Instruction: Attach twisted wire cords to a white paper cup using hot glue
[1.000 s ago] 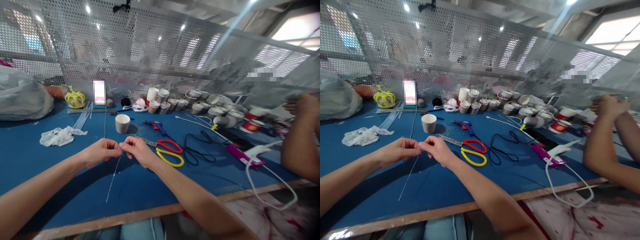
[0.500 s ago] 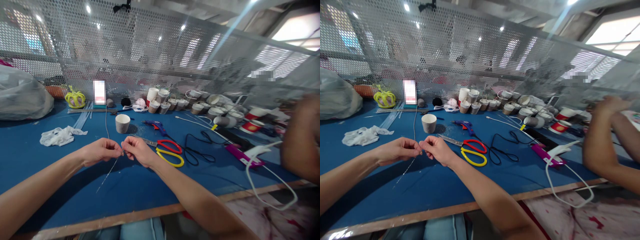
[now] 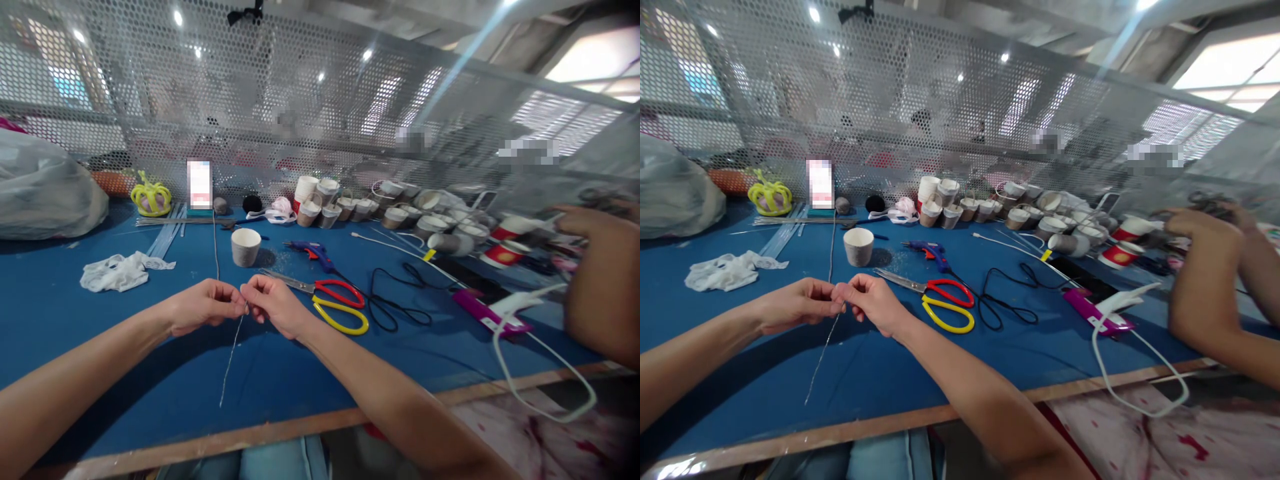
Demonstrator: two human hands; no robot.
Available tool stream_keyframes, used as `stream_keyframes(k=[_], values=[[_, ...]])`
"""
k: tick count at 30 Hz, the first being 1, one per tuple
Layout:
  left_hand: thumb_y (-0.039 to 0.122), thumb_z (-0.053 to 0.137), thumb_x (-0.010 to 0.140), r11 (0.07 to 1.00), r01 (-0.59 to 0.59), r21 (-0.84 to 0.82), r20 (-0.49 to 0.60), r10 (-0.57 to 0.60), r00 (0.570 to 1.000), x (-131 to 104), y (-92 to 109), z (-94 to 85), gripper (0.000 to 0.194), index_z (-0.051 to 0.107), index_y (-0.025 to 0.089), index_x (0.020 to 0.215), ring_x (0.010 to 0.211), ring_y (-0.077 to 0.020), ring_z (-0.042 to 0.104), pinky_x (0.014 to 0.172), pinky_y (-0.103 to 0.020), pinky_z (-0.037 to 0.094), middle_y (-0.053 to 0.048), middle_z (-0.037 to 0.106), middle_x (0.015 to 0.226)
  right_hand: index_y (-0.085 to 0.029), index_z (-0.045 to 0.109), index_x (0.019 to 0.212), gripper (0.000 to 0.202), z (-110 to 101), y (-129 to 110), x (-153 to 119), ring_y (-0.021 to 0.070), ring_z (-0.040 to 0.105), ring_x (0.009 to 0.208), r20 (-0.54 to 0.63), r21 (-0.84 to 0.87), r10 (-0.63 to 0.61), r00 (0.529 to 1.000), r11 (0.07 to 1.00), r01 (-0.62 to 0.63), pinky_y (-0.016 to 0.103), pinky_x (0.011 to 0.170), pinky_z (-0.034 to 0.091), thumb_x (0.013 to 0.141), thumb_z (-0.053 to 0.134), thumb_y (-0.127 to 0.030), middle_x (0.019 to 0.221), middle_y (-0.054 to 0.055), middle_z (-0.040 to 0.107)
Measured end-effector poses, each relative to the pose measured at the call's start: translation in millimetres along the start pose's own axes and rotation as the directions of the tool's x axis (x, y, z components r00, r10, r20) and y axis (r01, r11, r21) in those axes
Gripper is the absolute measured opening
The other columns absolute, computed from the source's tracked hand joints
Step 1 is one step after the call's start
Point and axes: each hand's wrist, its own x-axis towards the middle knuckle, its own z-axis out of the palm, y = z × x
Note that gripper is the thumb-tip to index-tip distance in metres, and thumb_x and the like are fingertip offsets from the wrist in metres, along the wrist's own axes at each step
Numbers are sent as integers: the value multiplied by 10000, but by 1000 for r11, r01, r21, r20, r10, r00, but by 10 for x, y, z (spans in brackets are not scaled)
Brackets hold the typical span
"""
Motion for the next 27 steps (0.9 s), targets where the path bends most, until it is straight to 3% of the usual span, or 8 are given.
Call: stream_keyframes(k=[4, 14, 22, 27], values=[[338, 654, 624, 998, 15, -67, 10, -14, 1000, 8, 8, -19, 261, 547, 114, 704, 443, -36, 185, 425, -232, 100, 59, 391, 540, -148, 510, 696, 292, -39, -2, 8, 41, 444, 461, 68, 38, -19, 998, 999, 17, 169, 412, 342, 633, 657, -393, 587, -32, 545], [364, 649, 624, 1000, -10, 9, 36, 9, 999, -7, 29, -54, 275, 554, 123, 715, 466, -45, 243, 438, -213, 160, 60, 410, 548, -152, 455, 625, 330, -65, 30, 37, 32, 358, 383, 44, -29, -35, 998, 999, 37, 165, 364, 278, 639, 641, -424, 456, -63, 468], [378, 577, 678, 965, -84, 249, 0, 87, 996, 3, 4, -70, 257, 527, 126, 671, 557, -75, 358, 504, -199, 263, 30, 468, 617, -159, 436, 610, 331, -58, 15, 19, 25, 310, 348, 35, -124, -10, 999, 992, 14, 161, 349, 205, 642, 635, -422, 405, -91, 393], [379, 565, 684, 965, -81, 249, -4, 84, 996, -5, 16, -64, 255, 519, 129, 664, 564, -79, 367, 521, -200, 272, 34, 463, 615, -160, 432, 602, 335, -48, -3, 6, 24, 283, 341, 17, -177, -6, 1000, 984, 9, 166, 341, 165, 657, 616, -435, 403, -93, 372]])
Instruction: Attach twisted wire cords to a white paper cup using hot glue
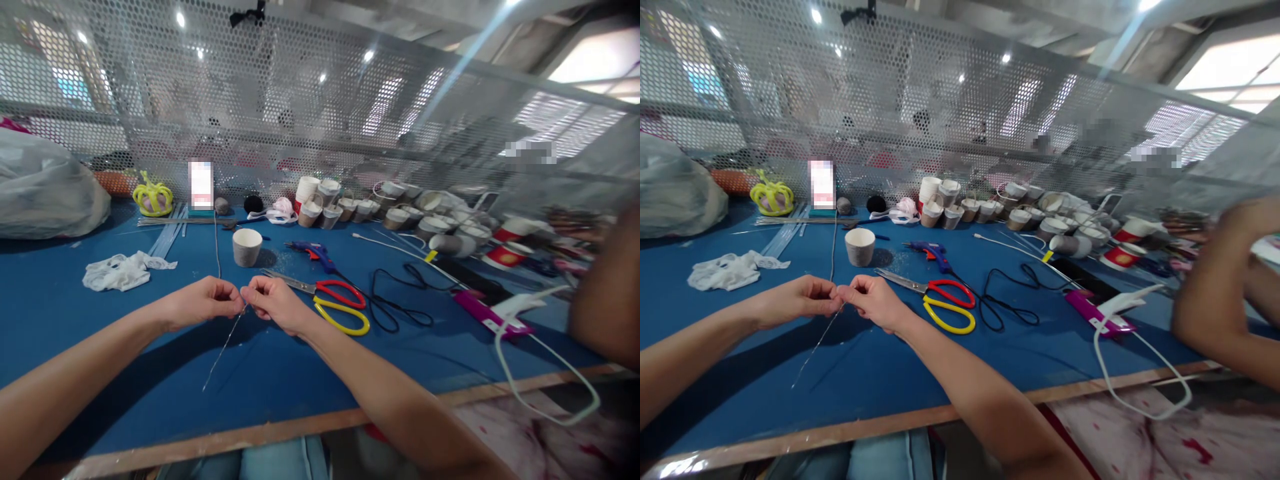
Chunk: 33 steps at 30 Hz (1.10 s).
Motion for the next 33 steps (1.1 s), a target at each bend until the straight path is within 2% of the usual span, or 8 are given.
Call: stream_keyframes(k=[7, 15, 23, 29, 33], values=[[371, 562, 689, 998, 52, -21, 2, -52, 999, -1, 5, 18, 250, 528, 123, 688, 513, -66, 287, 465, -204, 192, 42, 431, 595, -162, 416, 572, 373, 25, -35, -15, 27, 270, 353, -25, -48, 10, 1000, 999, -11, 165, 337, 162, 657, 601, -475, 390, -86, 353], [309, 624, 632, 985, 71, -160, 16, -70, 997, 15, -13, 36, 214, 534, 130, 708, 516, -62, 274, 459, -210, 166, 45, 429, 619, -165, 427, 586, 354, 44, -38, -17, 28, 252, 344, -50, -2, 21, 999, 1000, -21, 166, 329, 141, 662, 601, -464, 382, -84, 366], [308, 611, 648, 981, 56, -188, -23, -62, 998, 34, -17, 71, 213, 555, 121, 732, 505, -58, 255, 450, -215, 159, 51, 413, 597, -160, 433, 585, 346, 39, 11, -14, 21, 259, 335, -80, 7, 3, 997, 1000, -2, 159, 327, 159, 665, 609, -447, 376, -92, 349], [296, 648, 625, 943, 65, -327, -8, -71, 997, 23, -33, 42, 219, 512, 128, 655, 448, -39, 207, 429, -228, 101, 59, 412, 545, -153, 492, 672, 322, 41, -37, -7, 50, 456, 460, 18, 252, -15, 1000, 968, 10, 180, 413, 357, 627, 649, -430, 585, -35, 534], [295, 654, 627, 928, 74, -364, 7, -76, 997, 16, -40, 18, 227, 508, 126, 669, 430, -31, 194, 423, -227, 93, 64, 400, 523, -146, 489, 621, 310, 26, -36, 11, 45, 444, 429, 26, 293, 10, 1000, 956, -18, 176, 404, 337, 608, 678, -391, 503, -53, 492]])
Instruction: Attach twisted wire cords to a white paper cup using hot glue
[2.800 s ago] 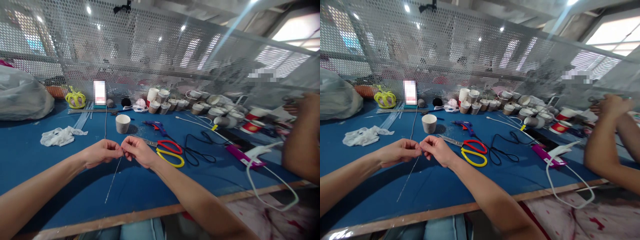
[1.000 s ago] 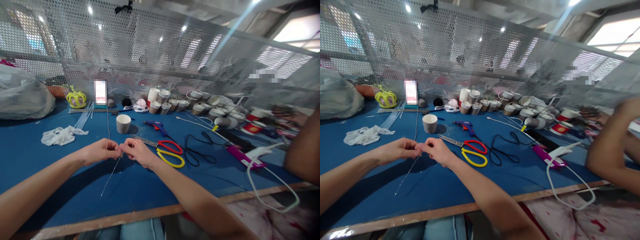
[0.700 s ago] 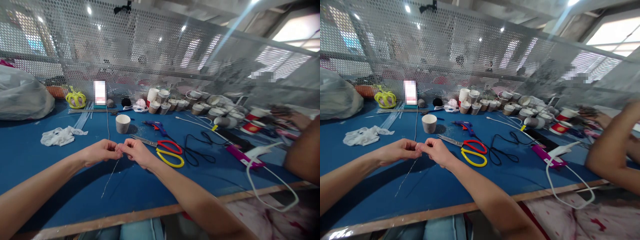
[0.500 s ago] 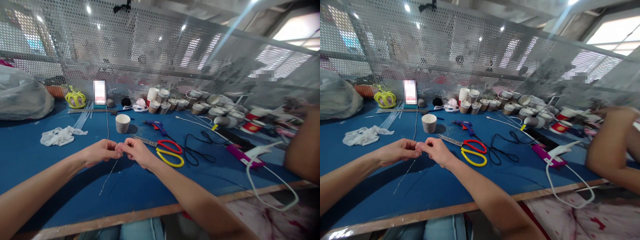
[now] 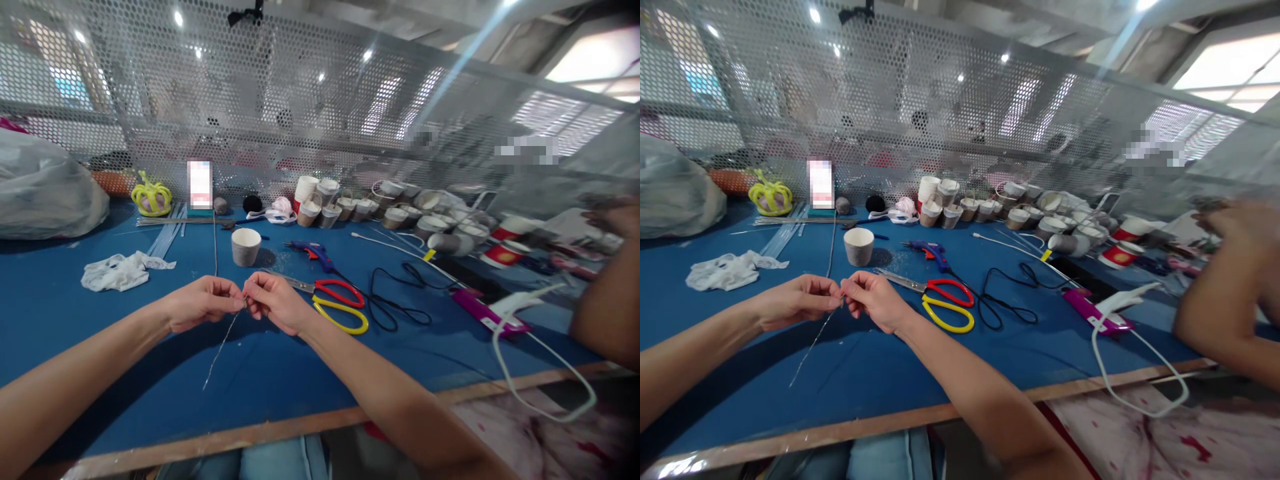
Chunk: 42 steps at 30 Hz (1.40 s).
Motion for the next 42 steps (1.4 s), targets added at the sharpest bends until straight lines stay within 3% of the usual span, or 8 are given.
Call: stream_keyframes(k=[5, 9, 13, 24, 30, 34, 39, 42], values=[[320, 602, 676, 981, -83, 175, -12, 87, 996, -1, 17, -19, 211, 518, 127, 692, 468, -46, 246, 430, -210, 151, 59, 407, 551, -150, 471, 602, 309, -12, 20, 11, 37, 417, 407, -5, 19, 11, 1000, 1000, -11, 169, 386, 309, 605, 683, -375, 483, -64, 472], [341, 523, 730, 884, -194, 424, -44, 234, 971, 5, 25, 7, 220, 499, 131, 670, 504, -59, 285, 467, -202, 215, 58, 403, 564, -154, 451, 593, 313, -6, 34, 21, 32, 390, 401, -45, -22, -10, 999, 1000, 9, 161, 374, 290, 621, 670, -375, 465, -72, 448], [338, 480, 749, 812, -198, 548, -67, 279, 958, 21, 12, 40, 229, 474, 134, 645, 509, -66, 290, 479, -204, 236, 58, 385, 557, -159, 437, 586, 304, 3, 55, 26, 32, 358, 388, -108, -129, -65, 992, 990, 50, 160, 362, 267, 646, 647, -370, 434, -80, 414], [383, 558, 690, 916, -108, 386, -151, 178, 972, 15, -23, 55, 281, 464, 133, 603, 493, -57, 254, 452, -208, 174, 64, 361, 528, -161, 441, 586, 304, 47, 32, -16, 37, 339, 355, -173, -399, -166, 971, 913, 85, 177, 358, 241, 690, 594, -402, 406, -83, 389], [384, 589, 667, 981, -54, 185, -111, 75, 991, 5, 8, 77, 276, 486, 135, 608, 426, -40, 174, 409, -217, 112, 83, 307, 478, -159, 490, 668, 302, 34, 33, -5, 53, 428, 438, -81, -175, -121, 989, 979, 105, 182, 397, 344, 656, 616, -433, 532, -52, 481], [360, 613, 650, 994, -29, 102, -78, 37, 996, -16, 30, 59, 257, 495, 134, 619, 411, -28, 176, 402, -210, 107, 82, 329, 485, -154, 472, 621, 317, 18, 26, 8, 45, 416, 431, -71, -128, -88, 994, 989, 79, 171, 388, 323, 640, 638, -424, 506, -54, 467], [328, 607, 658, 983, -55, 177, -42, 64, 997, -35, 59, 33, 218, 535, 125, 692, 461, -37, 238, 417, -202, 146, 44, 443, 610, -159, 442, 597, 338, 19, 32, 17, 36, 371, 410, -80, -99, -64, 995, 994, 55, 164, 375, 286, 639, 638, -430, 461, -68, 430], [330, 583, 679, 955, -87, 283, -52, 106, 993, -41, 74, 44, 213, 518, 129, 657, 486, -49, 259, 435, -203, 170, 51, 425, 588, -161, 434, 585, 339, 26, 45, 20, 36, 349, 396, -94, -109, -57, 994, 993, 47, 166, 368, 266, 636, 642, -424, 436, -76, 406]])
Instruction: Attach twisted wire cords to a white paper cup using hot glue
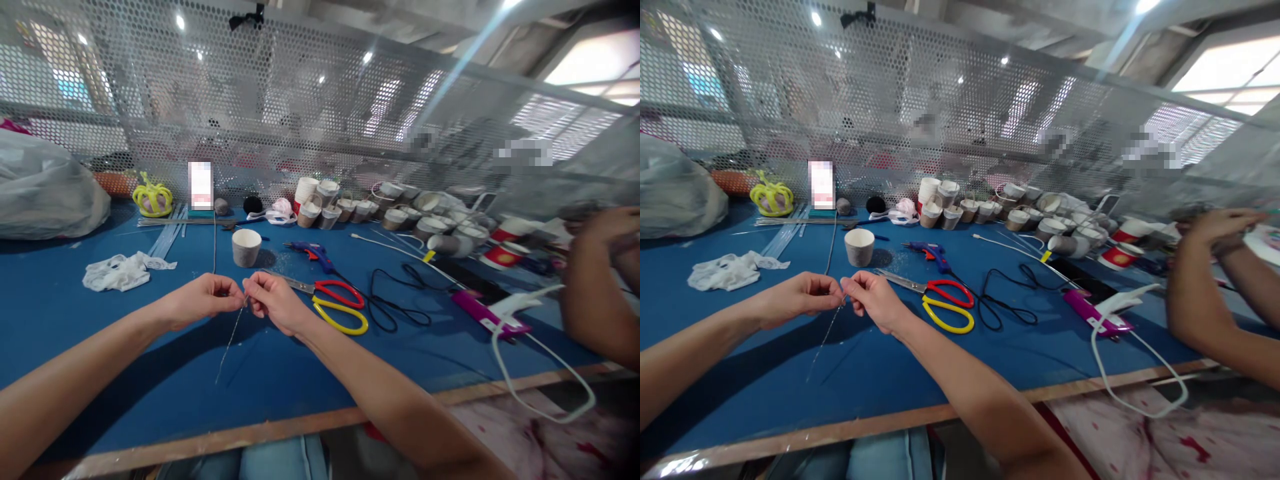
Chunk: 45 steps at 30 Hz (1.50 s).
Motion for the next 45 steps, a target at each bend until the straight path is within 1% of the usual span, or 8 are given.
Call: stream_keyframes(k=[10, 13, 17, 20, 26, 34, 41, 45], values=[[371, 569, 683, 998, 10, 55, -19, -9, 1000, 34, -49, 27, 259, 489, 130, 632, 476, -55, 234, 438, -220, 151, 69, 355, 533, -165, 422, 577, 322, 26, 61, 2, 34, 300, 368, -52, -118, -62, 997, 991, 56, 172, 349, 212, 659, 626, -399, 415, -86, 377], [372, 585, 670, 1000, 18, -7, 11, -18, 1000, 32, -42, 44, 258, 505, 128, 644, 472, -52, 213, 429, -224, 131, 68, 345, 537, -162, 427, 574, 330, 31, 50, -2, 36, 328, 380, -48, -113, -61, 997, 992, 56, 174, 352, 239, 649, 633, -409, 457, -72, 422], [372, 613, 649, 982, 84, -169, 71, -73, 995, 19, -25, 37, 263, 500, 136, 632, 429, -40, 153, 419, -234, 90, 84, 299, 488, -160, 517, 691, 302, 19, -5, -17, 48, 416, 448, 52, -8, -17, 999, 1000, 18, 182, 402, 321, 650, 619, -441, 582, -35, 525], [351, 638, 635, 964, 125, -237, 119, -98, 988, 20, -29, 16, 258, 496, 136, 622, 412, -32, 146, 417, -234, 83, 91, 283, 462, -153, 518, 654, 302, 0, -23, -17, 45, 417, 456, 72, 24, -3, 997, 1000, 1, 177, 406, 314, 630, 644, -426, 560, -38, 514], [350, 651, 619, 978, 124, -165, 66, -114, 991, 30, -33, -4, 258, 518, 129, 627, 427, -32, 215, 412, -216, 123, 74, 375, 504, -161, 450, 582, 337, -14, 5, 5, 38, 339, 396, 13, -5, -16, 1000, 1000, 16, 178, 375, 256, 615, 658, -424, 428, -79, 397], [363, 608, 648, 1000, 26, 15, -13, -26, 1000, 28, -54, 22, 254, 505, 134, 619, 475, -53, 268, 433, -205, 180, 69, 388, 527, -162, 400, 542, 376, 15, 33, 13, 26, 283, 361, -49, 4, 17, 999, 1000, -17, 169, 351, 177, 609, 664, -422, 387, -92, 346], [376, 639, 619, 984, 76, -161, 29, -72, 997, 23, -28, 20, 275, 507, 136, 638, 424, -35, 203, 408, -217, 121, 75, 376, 511, -154, 530, 683, 324, -3, -13, -12, 49, 432, 456, 71, 90, 33, 997, 995, -39, 186, 411, 325, 628, 636, -455, 573, -36, 517], [370, 657, 603, 982, 83, -167, 33, -79, 996, 41, -49, 14, 287, 495, 134, 614, 435, -36, 219, 407, -207, 134, 73, 372, 509, -148, 504, 610, 305, -4, -27, -10, 41, 409, 440, 27, 57, 23, 999, 998, -25, 182, 406, 301, 612, 666, -406, 520, -47, 489]])
